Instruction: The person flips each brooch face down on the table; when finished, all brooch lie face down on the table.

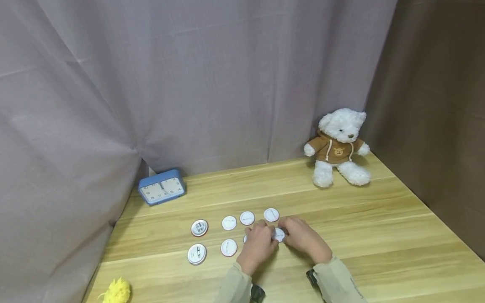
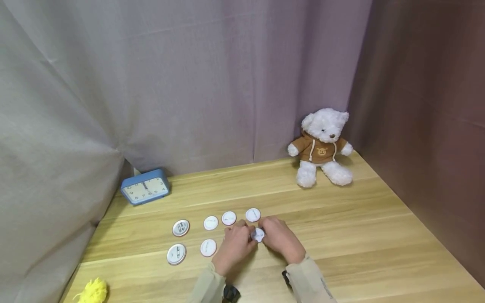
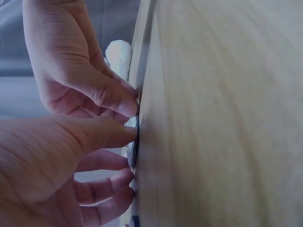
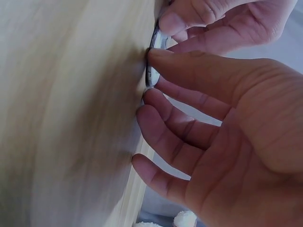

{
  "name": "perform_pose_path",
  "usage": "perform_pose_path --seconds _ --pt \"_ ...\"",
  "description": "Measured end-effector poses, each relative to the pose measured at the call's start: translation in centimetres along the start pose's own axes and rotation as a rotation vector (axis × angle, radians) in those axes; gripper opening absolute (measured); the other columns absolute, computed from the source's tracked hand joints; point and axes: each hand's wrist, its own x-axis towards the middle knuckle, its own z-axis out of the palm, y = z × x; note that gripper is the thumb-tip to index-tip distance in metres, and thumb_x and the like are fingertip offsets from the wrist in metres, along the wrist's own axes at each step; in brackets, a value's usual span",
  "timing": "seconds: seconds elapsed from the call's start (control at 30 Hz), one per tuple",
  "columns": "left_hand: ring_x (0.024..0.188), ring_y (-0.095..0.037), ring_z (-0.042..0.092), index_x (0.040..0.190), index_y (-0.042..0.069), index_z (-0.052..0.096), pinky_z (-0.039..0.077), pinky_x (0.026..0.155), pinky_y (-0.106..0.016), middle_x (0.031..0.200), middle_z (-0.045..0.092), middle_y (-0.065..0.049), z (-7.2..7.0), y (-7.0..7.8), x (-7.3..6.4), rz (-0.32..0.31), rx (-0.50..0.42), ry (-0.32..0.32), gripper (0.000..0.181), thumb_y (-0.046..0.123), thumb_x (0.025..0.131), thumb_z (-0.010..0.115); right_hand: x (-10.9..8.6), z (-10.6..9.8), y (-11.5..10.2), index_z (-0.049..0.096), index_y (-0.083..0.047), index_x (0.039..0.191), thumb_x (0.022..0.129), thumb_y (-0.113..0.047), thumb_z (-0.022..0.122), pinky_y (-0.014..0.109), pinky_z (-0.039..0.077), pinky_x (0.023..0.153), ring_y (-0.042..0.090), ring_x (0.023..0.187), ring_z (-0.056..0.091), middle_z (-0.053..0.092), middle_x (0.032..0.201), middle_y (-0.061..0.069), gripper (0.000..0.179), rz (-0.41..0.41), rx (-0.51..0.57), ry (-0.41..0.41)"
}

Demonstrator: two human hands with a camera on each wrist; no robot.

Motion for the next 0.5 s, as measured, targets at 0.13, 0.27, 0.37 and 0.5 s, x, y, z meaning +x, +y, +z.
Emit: perform_pose_path --seconds 0.13,0.27,0.37,0.5 --pt "0.076 -0.021 0.059 0.080 0.012 0.071 0.041 0.066 -0.043 0.081 0.058 -0.003 -0.1 0.0 -0.2 -0.011 -0.022 -0.008 0.014 0.023 0.080 0.081 -0.2 -0.1 -0.2 0.065 -0.010 0.077 0.072 0.009 0.074 0.030 0.042 0.063 0.011 0.067 0.046 0.052 0.069 -0.006 0.022 -0.012 -0.008 -0.002" --pt "0.076 -0.019 0.058 0.081 0.011 0.069 0.042 0.068 -0.046 0.081 0.057 -0.002 -0.4 -0.5 0.0 -0.029 -0.090 -0.020 0.014 0.022 0.082 0.079 0.1 -0.4 -0.2 0.061 -0.011 0.076 0.073 0.007 0.073 0.031 0.041 0.061 0.011 0.066 0.045 0.048 0.068 -0.006 0.023 0.000 0.011 -0.015" --pt "0.076 -0.017 0.056 0.081 0.012 0.068 0.042 0.068 -0.046 0.080 0.056 0.000 -0.9 -0.9 0.2 -0.042 -0.140 -0.034 0.013 0.020 0.083 0.077 0.2 -0.7 -0.1 0.059 -0.011 0.076 0.077 0.005 0.072 0.031 0.040 0.060 0.012 0.064 0.044 0.045 0.066 -0.006 0.020 0.029 0.030 -0.034" --pt "0.081 -0.020 0.057 0.089 0.009 0.071 0.042 0.069 -0.046 0.085 0.059 -0.002 -1.6 -1.3 0.2 -0.063 -0.175 -0.058 0.011 0.018 0.085 0.075 0.4 -1.1 0.0 0.066 -0.008 0.086 0.083 -0.001 0.072 0.033 0.042 0.062 0.012 0.064 0.045 0.047 0.068 -0.006 0.009 0.062 0.038 -0.042"
